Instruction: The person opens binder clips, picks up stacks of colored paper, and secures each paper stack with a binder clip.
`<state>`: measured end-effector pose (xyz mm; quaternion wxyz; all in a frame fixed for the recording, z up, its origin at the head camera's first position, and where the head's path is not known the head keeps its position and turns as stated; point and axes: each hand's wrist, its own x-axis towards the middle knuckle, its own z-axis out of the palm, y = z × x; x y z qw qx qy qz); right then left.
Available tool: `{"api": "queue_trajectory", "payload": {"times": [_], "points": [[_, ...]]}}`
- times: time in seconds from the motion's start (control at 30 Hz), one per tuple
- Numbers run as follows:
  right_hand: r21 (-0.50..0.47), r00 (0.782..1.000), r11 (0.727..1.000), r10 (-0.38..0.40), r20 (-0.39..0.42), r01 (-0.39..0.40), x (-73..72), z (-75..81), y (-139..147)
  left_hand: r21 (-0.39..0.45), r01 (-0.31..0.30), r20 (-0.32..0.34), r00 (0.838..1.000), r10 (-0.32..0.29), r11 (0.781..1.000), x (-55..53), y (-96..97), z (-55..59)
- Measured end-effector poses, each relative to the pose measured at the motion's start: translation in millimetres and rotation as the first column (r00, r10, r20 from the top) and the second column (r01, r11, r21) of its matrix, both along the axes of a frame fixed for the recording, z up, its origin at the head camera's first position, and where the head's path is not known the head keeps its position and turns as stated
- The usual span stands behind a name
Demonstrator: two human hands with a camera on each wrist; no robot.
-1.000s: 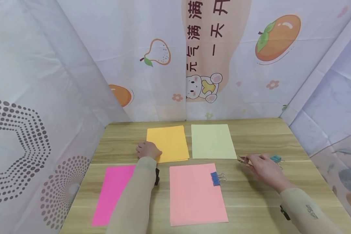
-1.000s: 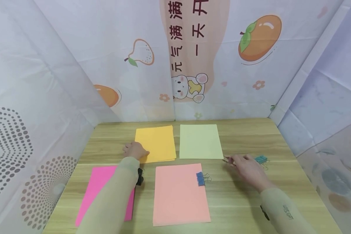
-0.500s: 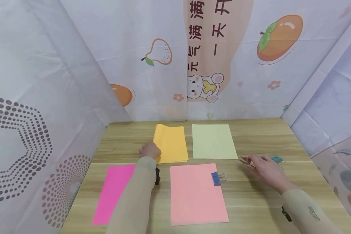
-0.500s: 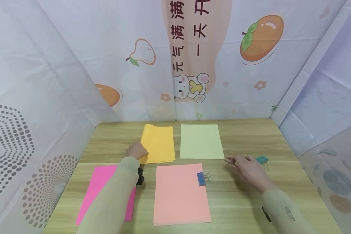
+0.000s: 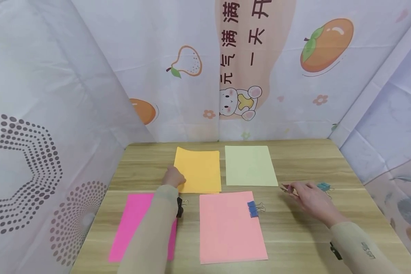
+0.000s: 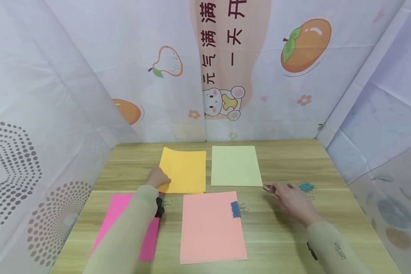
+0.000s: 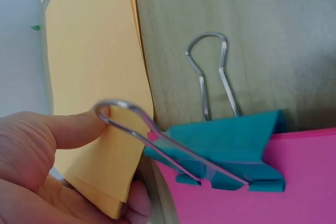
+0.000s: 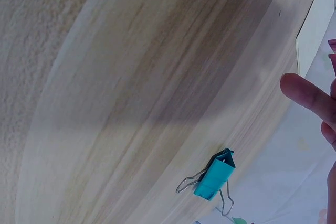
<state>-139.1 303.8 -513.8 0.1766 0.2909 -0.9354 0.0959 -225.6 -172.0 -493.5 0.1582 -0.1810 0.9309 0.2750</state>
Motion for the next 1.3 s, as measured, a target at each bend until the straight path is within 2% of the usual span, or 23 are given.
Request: {"api": "queue_trajectory", "payload": {"times": [0.1,0.2,0.43,0.63,0.87,1.07,1.17,1.3], "points": [[0.002,1.000,1.000,0.001,0.000,-0.001,0.8,-0.3,0,0.023,0.004,0.022,1.000,-0.004,1.000,-3.4,-4.6,-5.2],[0.008,1.000,1.000,0.009,0.008,-0.009,0.6,-0.9,1,0.041,0.016,0.014,1.000,-0.016,0.999,-7.2,-10.6,-11.1],[-0.002,0.998,1.000,-0.017,0.055,0.018,3.1,-1.3,2,0.107,0.035,-0.104,0.994,-0.024,0.994,-11.7,-24.2,-13.6],[-0.013,0.995,0.999,-0.050,0.092,0.051,5.5,0.5,0,0.180,0.055,-0.165,0.986,-0.025,0.982,-5.6,-28.5,-8.9],[-0.005,0.986,0.996,-0.090,0.138,0.092,6.4,3.3,-1,0.249,0.055,-0.239,0.971,0.006,0.967,0.4,-32.1,-3.2],[-0.013,0.992,0.998,-0.063,0.111,0.065,6.5,2.7,-3,0.285,0.058,-0.237,0.972,0.012,0.957,3.4,-37.9,2.7],[-0.014,0.994,0.999,-0.050,0.100,0.051,6.5,2.8,-4,0.331,0.053,-0.229,0.973,0.026,0.942,7.5,-38.5,9.7],[-0.010,0.990,0.998,-0.061,0.125,0.063,6.3,4.2,-5,0.388,0.036,-0.237,0.970,0.062,0.921,12.2,-39.6,16.7]]}}
